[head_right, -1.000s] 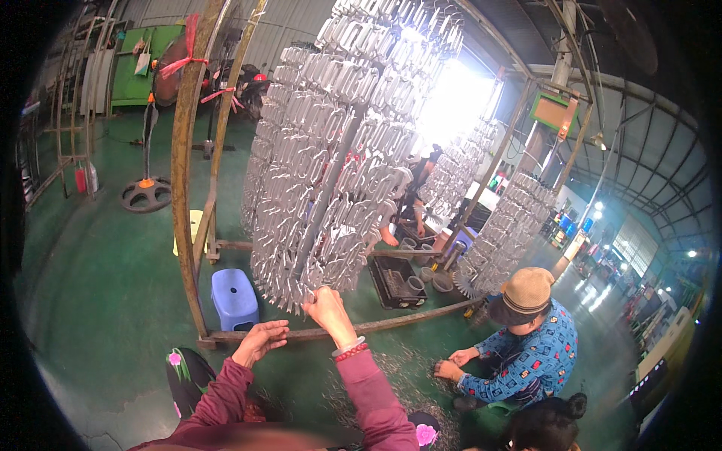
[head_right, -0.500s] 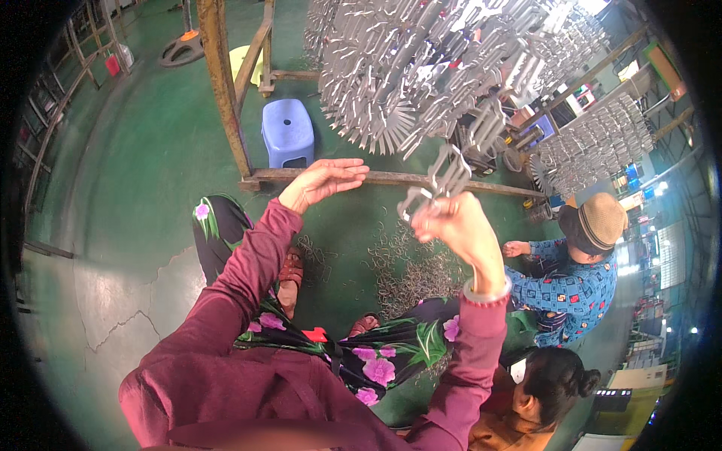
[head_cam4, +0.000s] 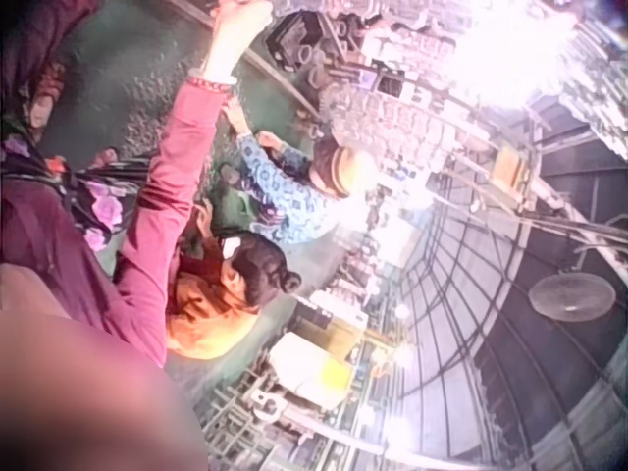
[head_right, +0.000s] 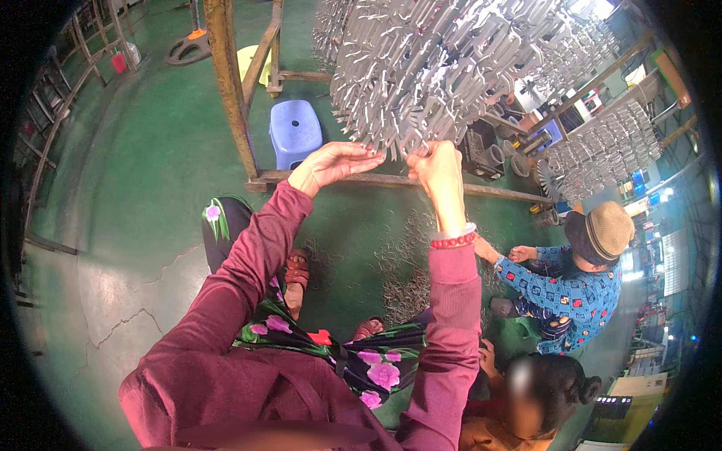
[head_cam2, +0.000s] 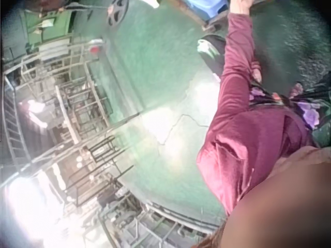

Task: The person sits on the floor and repeatedly picks up small metal hooks from a pile, then attaches them to a hanging rack of silver decorative items. The person works by hand, handling one hook at a time and securing it to the rack.

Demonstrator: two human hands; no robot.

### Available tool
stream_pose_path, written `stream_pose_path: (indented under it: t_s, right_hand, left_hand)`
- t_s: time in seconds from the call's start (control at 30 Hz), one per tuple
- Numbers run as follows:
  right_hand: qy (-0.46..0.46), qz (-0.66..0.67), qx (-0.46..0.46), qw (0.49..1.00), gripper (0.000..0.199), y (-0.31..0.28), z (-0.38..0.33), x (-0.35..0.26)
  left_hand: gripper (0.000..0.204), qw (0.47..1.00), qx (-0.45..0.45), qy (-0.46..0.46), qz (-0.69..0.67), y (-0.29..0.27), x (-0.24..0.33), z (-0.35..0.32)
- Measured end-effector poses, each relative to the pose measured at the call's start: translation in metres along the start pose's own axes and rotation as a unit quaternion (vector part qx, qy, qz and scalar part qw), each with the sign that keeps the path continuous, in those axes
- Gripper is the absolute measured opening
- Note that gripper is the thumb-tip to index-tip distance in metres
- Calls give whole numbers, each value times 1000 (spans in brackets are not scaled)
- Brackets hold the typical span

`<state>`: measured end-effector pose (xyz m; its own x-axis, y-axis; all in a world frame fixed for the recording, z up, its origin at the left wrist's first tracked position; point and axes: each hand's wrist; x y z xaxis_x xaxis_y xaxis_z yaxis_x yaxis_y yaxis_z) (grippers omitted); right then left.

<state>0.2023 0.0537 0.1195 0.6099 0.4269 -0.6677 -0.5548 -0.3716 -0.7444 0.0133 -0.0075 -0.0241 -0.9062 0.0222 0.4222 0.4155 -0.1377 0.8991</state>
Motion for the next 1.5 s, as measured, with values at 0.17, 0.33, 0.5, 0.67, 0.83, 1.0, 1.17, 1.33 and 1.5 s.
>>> stream_pose_path:
  t_s: [0.17,0.33,0.5,0.67,0.83,1.0,1.17,1.33,1.5]
  right_hand:
    - [5,38,17,999,13,12,22,2]
    - [7,120,-47,992,12,17,40,7]
    - [13,99,-60,993,12,18,40,0]
    - [8,109,-55,992,13,21,43,3]
    - [-1,94,-47,994,18,18,40,5]
    - [4,101,-48,994,21,17,35,2]
    - [14,98,-66,993,30,14,38,11]
    - [-17,96,-77,992,38,14,41,11]
    - [-9,128,-72,989,41,12,36,5]
  left_hand:
    - [17,984,63,-63,152,6,15,-4]
    - [23,965,76,-98,230,8,25,-1]
    - [23,953,100,-112,263,15,29,3]
    - [24,963,90,-61,247,17,21,2]
    - [24,973,106,-51,197,22,10,4]
    - [21,981,98,-32,165,18,0,9]
    - [18,969,122,-88,194,30,6,6]
    - [19,970,110,-78,204,26,1,10]
    - [23,976,85,-55,191,19,-5,13]
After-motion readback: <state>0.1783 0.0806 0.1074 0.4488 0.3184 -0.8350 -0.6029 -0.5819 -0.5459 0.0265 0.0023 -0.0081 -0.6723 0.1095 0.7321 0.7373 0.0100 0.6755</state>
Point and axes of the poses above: each hand's wrist, its own z-axis towards the middle knuckle, its own y-axis out of the palm, x = y × z, and after that the axes turned 5 degrees about -x, right-handed
